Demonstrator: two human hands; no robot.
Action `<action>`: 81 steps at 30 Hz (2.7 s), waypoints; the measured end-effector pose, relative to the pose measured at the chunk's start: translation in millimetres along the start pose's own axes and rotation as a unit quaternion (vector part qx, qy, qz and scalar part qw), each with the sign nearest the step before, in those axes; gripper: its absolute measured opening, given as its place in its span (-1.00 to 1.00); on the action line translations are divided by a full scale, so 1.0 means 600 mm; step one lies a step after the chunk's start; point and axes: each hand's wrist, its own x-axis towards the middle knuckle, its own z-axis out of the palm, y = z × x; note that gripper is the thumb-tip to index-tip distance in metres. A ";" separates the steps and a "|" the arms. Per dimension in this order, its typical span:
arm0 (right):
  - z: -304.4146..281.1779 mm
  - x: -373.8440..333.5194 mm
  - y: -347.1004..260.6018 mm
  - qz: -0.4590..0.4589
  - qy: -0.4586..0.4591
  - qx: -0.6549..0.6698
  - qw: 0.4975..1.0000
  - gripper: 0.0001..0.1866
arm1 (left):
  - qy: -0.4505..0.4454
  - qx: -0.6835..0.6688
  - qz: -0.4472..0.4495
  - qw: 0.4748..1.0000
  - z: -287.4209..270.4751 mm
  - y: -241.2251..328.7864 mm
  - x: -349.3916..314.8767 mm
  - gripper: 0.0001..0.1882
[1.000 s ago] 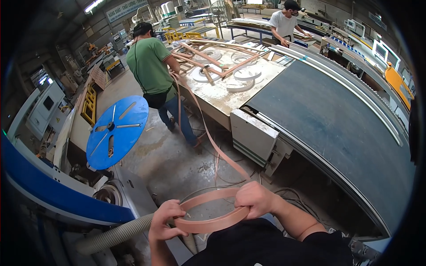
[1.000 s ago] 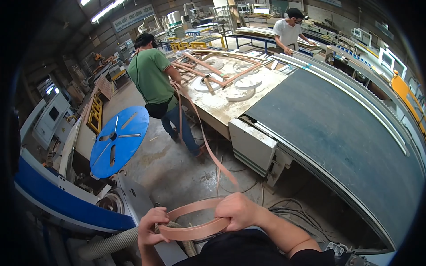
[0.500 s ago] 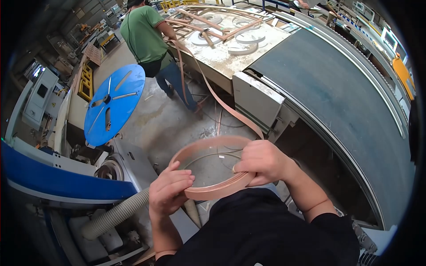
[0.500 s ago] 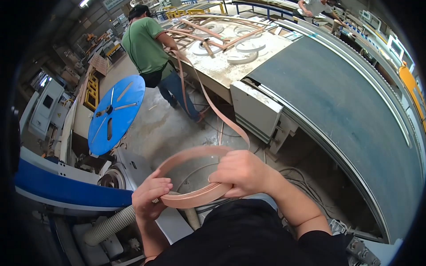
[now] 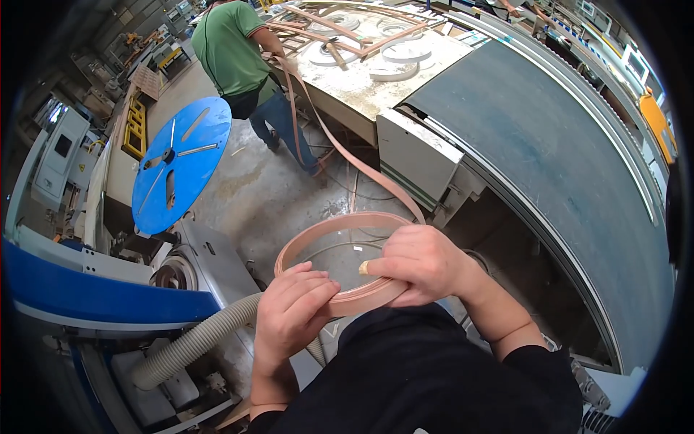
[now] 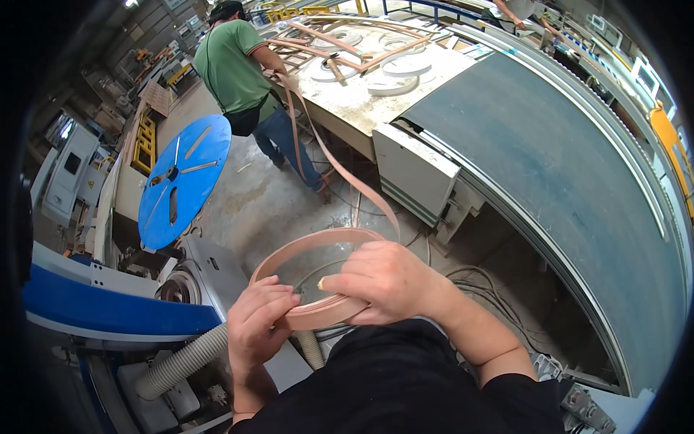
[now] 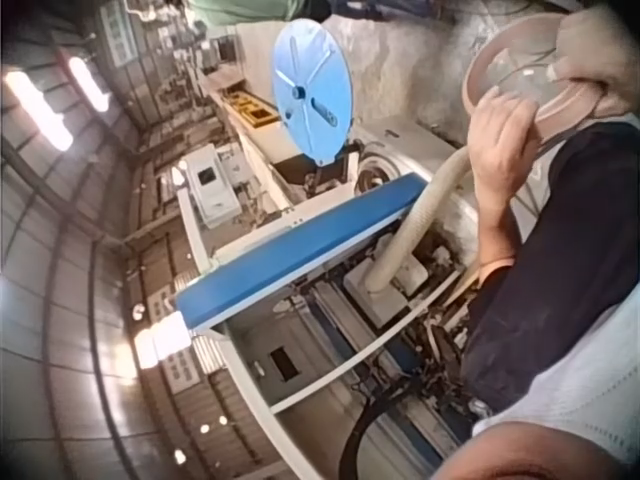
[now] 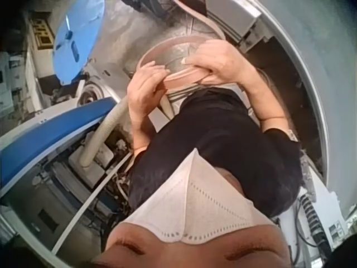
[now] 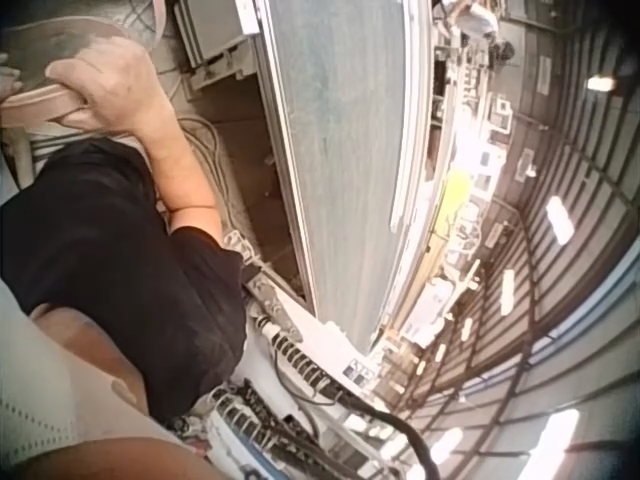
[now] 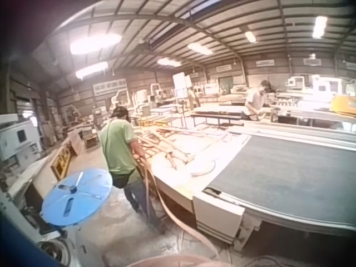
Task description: Winding and preparing a roll of edge banding tape in a furniture workshop.
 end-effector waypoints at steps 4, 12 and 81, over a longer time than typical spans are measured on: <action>0.016 -0.023 0.038 -0.011 0.080 0.028 0.996 -0.68 | 0.014 -0.067 0.004 0.998 -0.014 -0.021 -0.019 -0.71; 0.000 -0.027 0.029 -0.041 0.041 0.038 0.998 -0.77 | -0.085 -0.218 -0.074 0.969 -0.049 -0.071 -0.054 -0.55; -0.046 -0.063 0.136 -0.082 -0.193 0.166 0.964 -0.72 | -0.061 0.064 -0.337 0.937 0.091 0.149 -0.033 -0.54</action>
